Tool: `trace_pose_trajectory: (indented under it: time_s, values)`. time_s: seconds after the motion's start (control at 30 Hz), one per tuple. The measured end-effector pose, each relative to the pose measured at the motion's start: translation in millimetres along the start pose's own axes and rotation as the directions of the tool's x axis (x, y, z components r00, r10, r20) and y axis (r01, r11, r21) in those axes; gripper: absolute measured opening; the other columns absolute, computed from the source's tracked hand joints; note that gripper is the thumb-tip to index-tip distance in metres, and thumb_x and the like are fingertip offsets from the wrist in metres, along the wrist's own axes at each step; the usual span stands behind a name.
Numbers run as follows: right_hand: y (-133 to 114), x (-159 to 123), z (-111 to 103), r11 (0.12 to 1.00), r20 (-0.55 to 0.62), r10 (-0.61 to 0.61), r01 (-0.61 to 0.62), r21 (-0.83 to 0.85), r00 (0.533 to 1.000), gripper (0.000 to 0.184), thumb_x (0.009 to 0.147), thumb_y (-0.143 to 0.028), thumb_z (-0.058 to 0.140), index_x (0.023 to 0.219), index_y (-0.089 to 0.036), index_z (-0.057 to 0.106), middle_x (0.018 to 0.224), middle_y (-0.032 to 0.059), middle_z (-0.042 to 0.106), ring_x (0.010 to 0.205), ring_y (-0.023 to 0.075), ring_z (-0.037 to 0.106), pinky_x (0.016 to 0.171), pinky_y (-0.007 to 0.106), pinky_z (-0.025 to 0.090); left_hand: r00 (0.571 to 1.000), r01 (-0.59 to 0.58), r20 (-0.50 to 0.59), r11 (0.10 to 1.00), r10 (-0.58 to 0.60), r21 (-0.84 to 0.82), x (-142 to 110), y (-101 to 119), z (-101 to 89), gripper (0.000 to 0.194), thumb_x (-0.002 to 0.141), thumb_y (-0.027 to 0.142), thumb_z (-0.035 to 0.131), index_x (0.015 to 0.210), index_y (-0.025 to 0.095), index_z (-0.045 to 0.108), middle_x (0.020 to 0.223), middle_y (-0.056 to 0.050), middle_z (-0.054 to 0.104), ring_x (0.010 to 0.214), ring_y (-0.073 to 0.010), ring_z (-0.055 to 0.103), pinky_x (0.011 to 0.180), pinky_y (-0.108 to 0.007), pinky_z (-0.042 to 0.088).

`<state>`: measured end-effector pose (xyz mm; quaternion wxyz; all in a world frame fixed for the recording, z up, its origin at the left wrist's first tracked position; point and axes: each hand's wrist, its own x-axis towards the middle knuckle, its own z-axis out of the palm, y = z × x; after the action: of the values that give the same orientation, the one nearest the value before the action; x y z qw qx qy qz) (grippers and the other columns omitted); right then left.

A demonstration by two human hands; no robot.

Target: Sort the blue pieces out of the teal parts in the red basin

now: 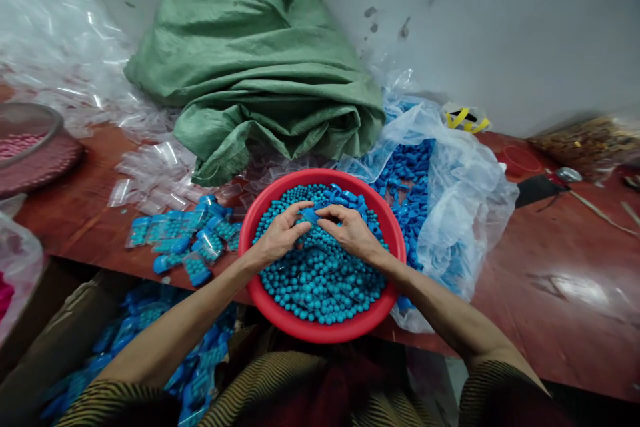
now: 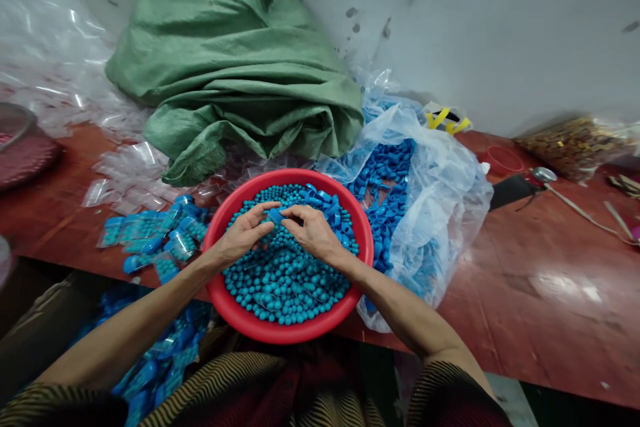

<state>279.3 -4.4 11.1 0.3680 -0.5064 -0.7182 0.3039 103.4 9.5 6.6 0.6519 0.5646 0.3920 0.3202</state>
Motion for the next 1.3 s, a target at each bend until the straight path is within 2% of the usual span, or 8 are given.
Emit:
trace_pose_trajectory:
  time_s: [0.27, 0.4, 0.53, 0.73, 0.9, 1.07, 1.17, 1.3]
  values:
    - [0.2, -0.9, 8.4, 0.953, -0.002, -0.263, 0.259, -0.160, 0.965, 0.018, 0.088, -0.018, 0.051, 0.089, -0.016, 0.069, 0.071, 0.0047, 0.064, 0.071, 0.0159, 0.053, 0.070, 0.030, 0.045, 0.992, -0.067, -0.104, 0.998, 0.065, -0.016, 1.6, -5.4, 2.2, 0.037, 0.077, 0.035, 0.059, 0.109, 0.017, 0.051, 0.064, 0.006, 0.040, 0.045, -0.0049, 0.035, 0.038, -0.017, 0.037]
    - [1.5, 0.9, 3.7, 0.943, 0.083, -0.280, 0.290, -0.162, 0.956, 0.020, 0.087, -0.019, 0.049, 0.095, -0.016, 0.068, 0.074, 0.0054, 0.063, 0.075, 0.0176, 0.053, 0.075, 0.034, 0.045, 0.990, -0.069, -0.116, 0.996, 0.075, 0.054, 1.4, -6.3, -0.7, 0.033, 0.079, 0.035, 0.057, 0.106, 0.018, 0.051, 0.061, 0.007, 0.037, 0.045, -0.0051, 0.035, 0.037, -0.016, 0.035]
    - [3.4, 7.5, -13.1, 0.991, 0.200, -0.097, 0.075, 0.113, 0.975, 0.027, 0.081, -0.020, 0.055, 0.107, -0.018, 0.064, 0.093, 0.0057, 0.067, 0.086, 0.0174, 0.060, 0.080, 0.034, 0.047, 0.999, -0.025, -0.045, 0.999, 0.026, 0.021, 0.9, -1.1, -3.4, 0.036, 0.079, 0.039, 0.056, 0.109, 0.020, 0.047, 0.067, 0.006, 0.043, 0.047, -0.0055, 0.040, 0.037, -0.016, 0.034]
    - [3.7, 18.4, -24.6, 0.929, 0.068, 0.158, -0.172, 0.327, 0.985, 0.033, 0.067, -0.028, 0.069, 0.098, -0.019, 0.062, 0.081, 0.0001, 0.064, 0.077, 0.0142, 0.061, 0.073, 0.031, 0.050, 1.000, -0.024, -0.017, 1.000, 0.024, -0.004, 1.9, 1.7, -2.4, 0.038, 0.080, 0.040, 0.056, 0.110, 0.021, 0.044, 0.068, 0.006, 0.046, 0.046, -0.0057, 0.047, 0.038, -0.017, 0.031]
    - [-0.8, 18.7, -18.4, 0.845, 0.113, 0.319, -0.336, 0.416, 0.941, 0.036, 0.070, -0.039, 0.066, 0.097, -0.016, 0.059, 0.066, -0.0026, 0.059, 0.057, 0.0126, 0.059, 0.051, 0.026, 0.050, 1.000, 0.002, -0.019, 1.000, -0.002, 0.007, 0.5, 6.1, 1.6, 0.040, 0.082, 0.041, 0.054, 0.115, 0.020, 0.043, 0.069, 0.005, 0.048, 0.046, -0.0065, 0.049, 0.038, -0.017, 0.031]
    - [-5.3, 13.4, -10.3, 0.995, -0.133, 0.027, -0.014, 0.098, 0.991, 0.029, 0.081, -0.030, 0.060, 0.107, -0.017, 0.063, 0.094, 0.0078, 0.069, 0.087, 0.0198, 0.066, 0.080, 0.037, 0.053, 0.996, -0.041, -0.073, 0.998, 0.045, 0.056, 1.0, 12.5, 11.6, 0.049, 0.080, 0.033, 0.057, 0.124, 0.021, 0.041, 0.071, 0.005, 0.046, 0.047, -0.0046, 0.042, 0.040, -0.017, 0.034]
    - [-9.0, 7.0, -9.3, 0.977, 0.024, -0.185, 0.187, -0.102, 0.982, 0.032, 0.089, -0.029, 0.052, 0.118, -0.017, 0.058, 0.113, 0.0123, 0.065, 0.106, 0.0227, 0.061, 0.093, 0.040, 0.048, 0.995, -0.028, -0.094, 0.999, 0.031, 0.035, -0.4, 10.9, 17.6, 0.048, 0.081, 0.035, 0.056, 0.125, 0.020, 0.041, 0.072, 0.005, 0.047, 0.046, -0.0054, 0.040, 0.039, -0.018, 0.034]
    - [-10.8, -1.8, -9.9, 0.932, 0.231, -0.227, 0.280, -0.230, 0.946, 0.082, 0.074, -0.049, 0.067, 0.139, -0.013, 0.032, 0.127, 0.0201, 0.052, 0.117, 0.0297, 0.054, 0.091, 0.043, 0.049, 0.988, -0.096, -0.126, 0.995, 0.091, -0.030, -2.6, 8.2, 21.9, 0.045, 0.080, 0.030, 0.058, 0.121, 0.018, 0.046, 0.087, -0.002, 0.058, 0.070, -0.0116, 0.054, 0.062, -0.023, 0.046]
